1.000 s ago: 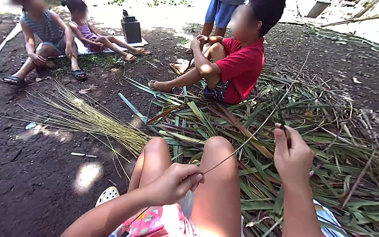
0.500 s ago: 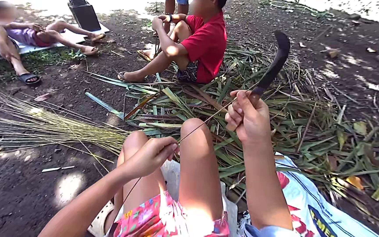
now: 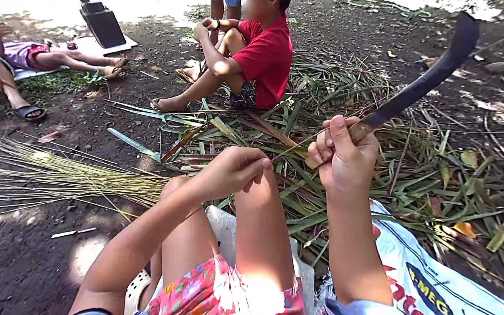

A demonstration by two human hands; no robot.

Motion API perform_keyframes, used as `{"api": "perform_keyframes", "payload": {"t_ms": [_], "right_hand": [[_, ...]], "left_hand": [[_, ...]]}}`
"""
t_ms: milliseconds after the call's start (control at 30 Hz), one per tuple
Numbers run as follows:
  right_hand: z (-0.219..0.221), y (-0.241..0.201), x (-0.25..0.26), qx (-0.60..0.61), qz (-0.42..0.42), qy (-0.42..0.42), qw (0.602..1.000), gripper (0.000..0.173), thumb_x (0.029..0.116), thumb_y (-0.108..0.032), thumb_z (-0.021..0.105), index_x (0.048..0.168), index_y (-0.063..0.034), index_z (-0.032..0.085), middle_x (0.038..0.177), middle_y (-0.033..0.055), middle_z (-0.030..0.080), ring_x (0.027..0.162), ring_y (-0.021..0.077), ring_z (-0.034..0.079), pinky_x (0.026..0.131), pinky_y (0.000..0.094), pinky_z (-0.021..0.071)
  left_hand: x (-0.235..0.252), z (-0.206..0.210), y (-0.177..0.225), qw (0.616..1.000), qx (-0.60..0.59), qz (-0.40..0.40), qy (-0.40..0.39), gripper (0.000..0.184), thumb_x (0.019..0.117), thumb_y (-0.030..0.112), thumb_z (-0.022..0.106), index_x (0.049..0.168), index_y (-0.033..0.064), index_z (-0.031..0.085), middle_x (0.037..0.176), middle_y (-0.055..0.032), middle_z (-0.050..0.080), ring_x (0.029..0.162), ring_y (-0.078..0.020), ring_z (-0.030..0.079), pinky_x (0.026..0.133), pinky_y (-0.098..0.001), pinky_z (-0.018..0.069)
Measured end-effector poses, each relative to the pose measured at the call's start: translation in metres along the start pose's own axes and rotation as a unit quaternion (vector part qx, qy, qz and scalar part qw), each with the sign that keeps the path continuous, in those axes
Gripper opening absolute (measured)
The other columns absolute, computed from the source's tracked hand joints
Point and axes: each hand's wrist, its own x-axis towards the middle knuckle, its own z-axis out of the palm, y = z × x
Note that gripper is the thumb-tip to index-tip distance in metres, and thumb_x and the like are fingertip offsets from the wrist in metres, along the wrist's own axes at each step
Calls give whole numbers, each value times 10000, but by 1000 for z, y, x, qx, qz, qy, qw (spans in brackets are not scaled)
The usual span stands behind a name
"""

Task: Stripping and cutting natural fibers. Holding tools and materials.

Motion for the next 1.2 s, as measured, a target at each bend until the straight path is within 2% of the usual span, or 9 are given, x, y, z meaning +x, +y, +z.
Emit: {"api": "perform_keyframes", "payload": {"t_ms": [133, 267, 533, 667, 867, 967, 1067, 1133, 1200], "right_hand": [[-13, 13, -43, -220, -86, -153, 960, 522, 1044, -610, 333, 1173, -146, 535, 731, -163, 486, 589, -107, 441, 552, 91, 399], [-23, 20, -68, -448, -257, -154, 843, 561, 1110, -399, 331, 1052, 50, 661, 752, 134, 591, 669, 140, 590, 620, 211, 485], [-38, 26, -57, -550, -340, -93, 757, 546, 1100, -380, 359, 1015, 18, 723, 732, 171, 617, 637, 286, 621, 558, 343, 489], [-62, 30, -30, -592, -224, -39, 773, 465, 1096, -267, 412, 1169, 119, 661, 890, 300, 667, 751, 451, 684, 636, 536, 543], [-144, 54, 42, -600, 78, 96, 791, 538, 1133, -336, 305, 1370, 87, 539, 1217, 405, 608, 1153, 599, 583, 944, 738, 409], [-173, 55, 42, -532, 116, 221, 809, 537, 1131, -309, 315, 1385, 126, 502, 1282, 360, 596, 1214, 444, 592, 1061, 550, 415], [-148, 52, 17, -345, -13, 297, 890, 349, 1103, -226, 410, 1253, 80, 487, 854, 35, 484, 663, 43, 490, 658, 189, 450], [-115, 46, -3, -181, -57, 253, 949, 131, 1075, -112, 410, 977, -93, 496, 594, -151, 423, 451, -56, 430, 474, 129, 432], [-90, 39, -21, -101, -29, 145, 984, 260, 1054, -79, 379, 893, -179, 557, 522, -200, 461, 425, -62, 439, 457, 133, 426]], "left_hand": [[-2, 30, -1, 996, 2, 17, 85, 190, 1015, -12, 512, 961, -100, 672, 648, 29, 537, 554, 92, 422, 534, -70, 360], [-10, 47, -7, 959, 153, 136, 195, 158, 954, -47, 544, 877, -117, 664, 681, -91, 591, 625, -8, 526, 627, -101, 440], [-18, 53, -13, 877, 339, 219, 263, 154, 920, -23, 559, 826, -68, 673, 607, -101, 530, 552, -111, 514, 562, -143, 433], [-30, 49, -21, 878, 352, 205, 251, 180, 936, -16, 550, 795, -53, 654, 591, -96, 512, 538, -115, 495, 553, -151, 418], [-48, 46, -43, 903, 341, 128, 227, 200, 955, -3, 537, 833, -64, 682, 627, -123, 589, 555, -133, 554, 582, -177, 463], [-55, 43, -52, 897, 357, 109, 237, 199, 943, 9, 542, 820, -50, 687, 628, -121, 611, 573, -146, 571, 603, -201, 453], [-56, 46, -58, 899, 349, 112, 240, 201, 935, -3, 539, 830, -72, 696, 633, -133, 612, 569, -129, 580, 600, -168, 476], [-56, 50, -59, 905, 335, 111, 236, 203, 935, -4, 537, 835, -81, 696, 636, -142, 617, 564, -124, 581, 597, -164, 476], [-55, 53, -58, 912, 322, 113, 229, 205, 940, -3, 534, 838, -87, 691, 637, -146, 616, 563, -116, 575, 598, -159, 472]]}}
